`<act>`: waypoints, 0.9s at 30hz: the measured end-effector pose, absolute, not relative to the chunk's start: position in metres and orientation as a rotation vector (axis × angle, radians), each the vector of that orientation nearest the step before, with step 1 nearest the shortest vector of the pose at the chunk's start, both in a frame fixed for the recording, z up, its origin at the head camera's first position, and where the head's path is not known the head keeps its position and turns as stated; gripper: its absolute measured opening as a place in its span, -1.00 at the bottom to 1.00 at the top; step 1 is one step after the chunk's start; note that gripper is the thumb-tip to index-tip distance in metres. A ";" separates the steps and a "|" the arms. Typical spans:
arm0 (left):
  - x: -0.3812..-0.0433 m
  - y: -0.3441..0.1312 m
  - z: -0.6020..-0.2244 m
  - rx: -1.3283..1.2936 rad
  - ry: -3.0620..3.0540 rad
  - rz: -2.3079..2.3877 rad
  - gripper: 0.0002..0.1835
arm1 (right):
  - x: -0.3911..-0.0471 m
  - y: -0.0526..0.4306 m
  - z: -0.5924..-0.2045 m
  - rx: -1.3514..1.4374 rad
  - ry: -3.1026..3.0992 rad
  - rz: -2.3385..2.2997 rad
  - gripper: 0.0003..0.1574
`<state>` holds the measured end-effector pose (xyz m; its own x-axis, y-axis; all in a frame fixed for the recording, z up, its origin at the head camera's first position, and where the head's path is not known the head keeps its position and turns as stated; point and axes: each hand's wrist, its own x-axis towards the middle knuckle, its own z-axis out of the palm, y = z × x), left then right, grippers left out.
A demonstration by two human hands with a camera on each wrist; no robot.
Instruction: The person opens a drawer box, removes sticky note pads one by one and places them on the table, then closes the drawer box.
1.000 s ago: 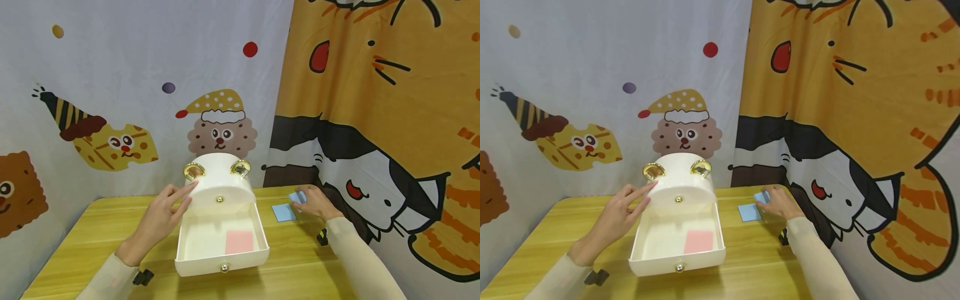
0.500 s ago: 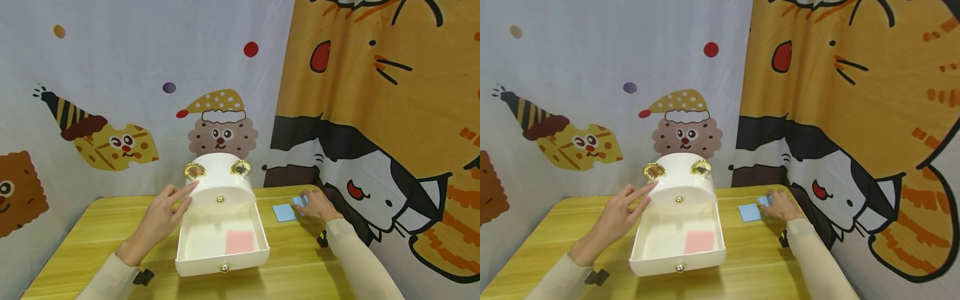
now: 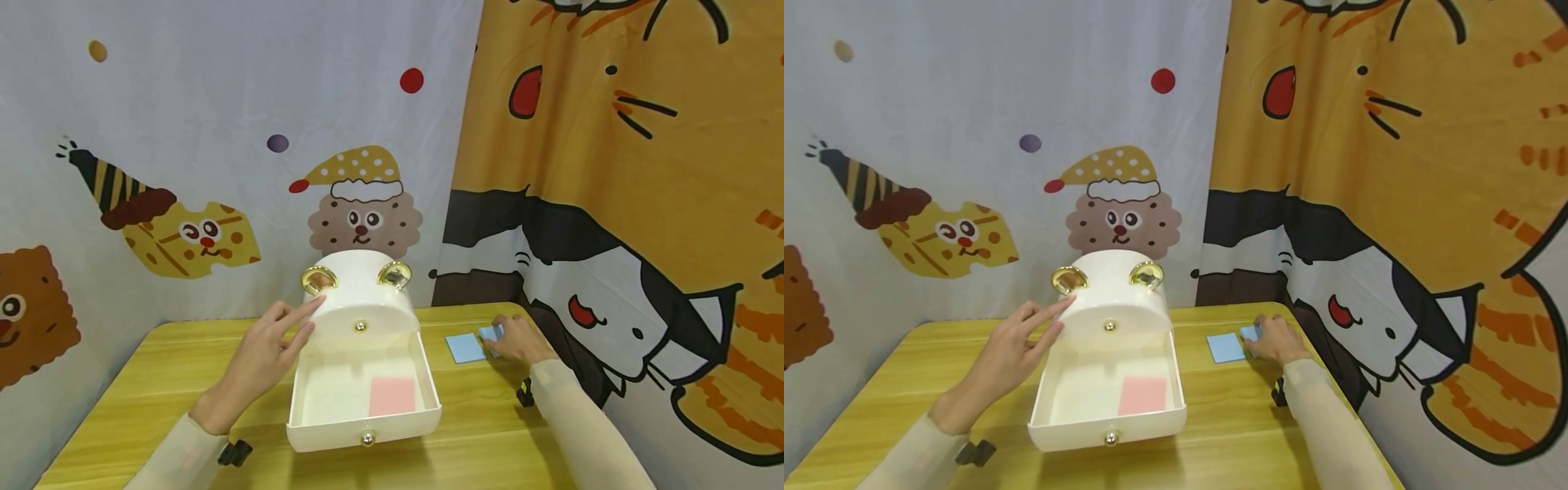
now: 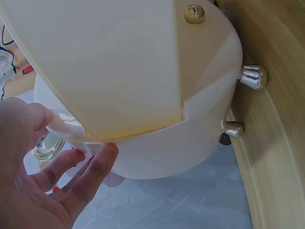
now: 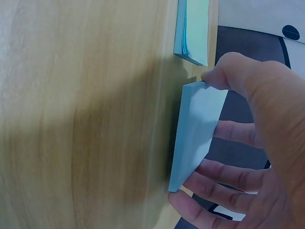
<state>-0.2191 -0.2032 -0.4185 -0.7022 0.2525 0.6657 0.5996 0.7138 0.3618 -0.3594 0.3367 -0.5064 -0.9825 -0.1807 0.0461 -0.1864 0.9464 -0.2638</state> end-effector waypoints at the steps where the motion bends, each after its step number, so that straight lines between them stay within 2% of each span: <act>1: -0.219 -0.203 -0.419 -0.644 -2.327 -0.772 -0.41 | -0.359 0.337 -0.507 0.290 -3.080 0.420 -0.24; 27: -0.220 -0.204 -0.418 -0.645 -2.321 -0.758 -0.40 | -0.361 0.332 -0.509 0.271 -3.103 0.355 -0.19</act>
